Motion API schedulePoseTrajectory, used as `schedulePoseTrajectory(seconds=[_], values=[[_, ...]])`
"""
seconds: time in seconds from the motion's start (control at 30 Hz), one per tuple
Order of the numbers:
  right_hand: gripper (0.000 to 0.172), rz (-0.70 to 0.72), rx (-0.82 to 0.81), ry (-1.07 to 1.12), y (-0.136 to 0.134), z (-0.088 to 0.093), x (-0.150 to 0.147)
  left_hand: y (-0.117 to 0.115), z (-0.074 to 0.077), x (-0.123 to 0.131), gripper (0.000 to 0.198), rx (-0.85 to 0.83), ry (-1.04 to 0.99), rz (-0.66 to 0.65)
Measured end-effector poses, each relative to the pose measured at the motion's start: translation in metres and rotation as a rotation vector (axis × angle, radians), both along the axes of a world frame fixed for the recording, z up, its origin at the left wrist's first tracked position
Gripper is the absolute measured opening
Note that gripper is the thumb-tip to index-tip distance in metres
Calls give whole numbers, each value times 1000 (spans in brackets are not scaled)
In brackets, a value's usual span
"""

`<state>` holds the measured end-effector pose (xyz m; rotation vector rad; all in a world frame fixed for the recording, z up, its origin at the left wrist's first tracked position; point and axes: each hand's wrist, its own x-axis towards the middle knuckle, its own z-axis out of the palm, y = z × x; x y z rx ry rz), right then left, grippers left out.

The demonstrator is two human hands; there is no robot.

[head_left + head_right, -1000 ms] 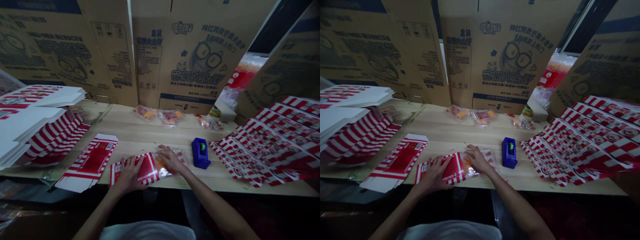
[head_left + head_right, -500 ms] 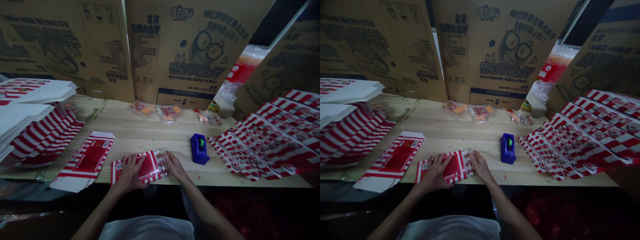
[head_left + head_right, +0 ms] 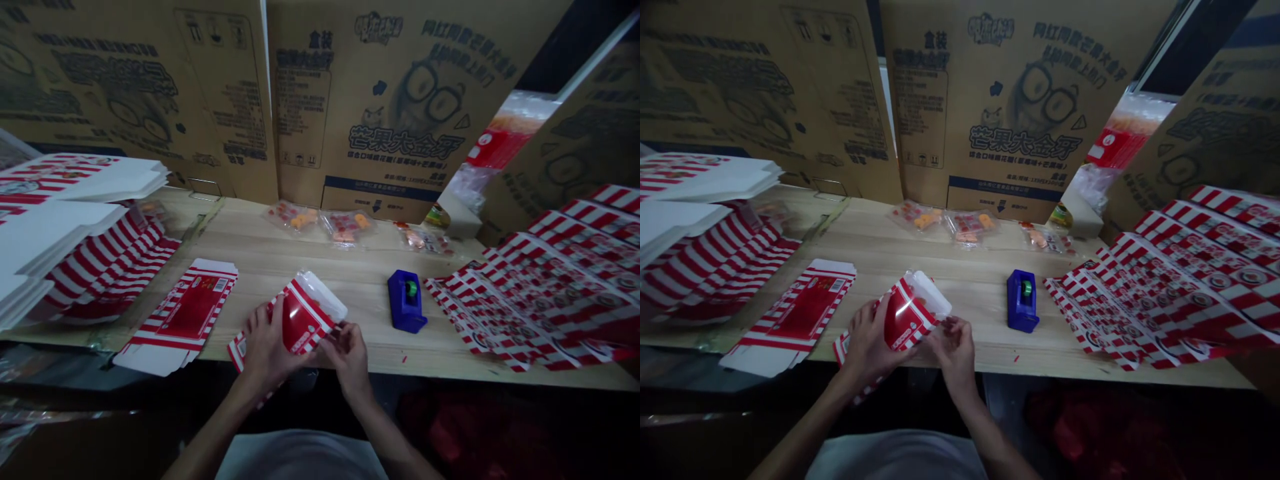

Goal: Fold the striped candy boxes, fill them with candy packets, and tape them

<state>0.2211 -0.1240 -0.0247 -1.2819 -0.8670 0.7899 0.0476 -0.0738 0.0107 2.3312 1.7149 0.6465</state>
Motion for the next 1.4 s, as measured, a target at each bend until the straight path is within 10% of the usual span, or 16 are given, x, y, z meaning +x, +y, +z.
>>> schedulePoseTrajectory(seconds=[0.23, 0.5, 1.0, 1.4], values=[[40, 135, -99, 251, -3, 0, 7, -20, -11, -4, 71, -246, -561, -118], [53, 254, -139, 79, -29, -12, 24, -29, -28, -9, 91, -758, -1133, -281], [22, 281, -44, -279, -23, -8, 24, -26, -31, -9, 23, -799, -1167, -270], [29, 280, -154, 30, -10, -4, 11, -17, -30, -10, 34, -685, -1358, 14]])
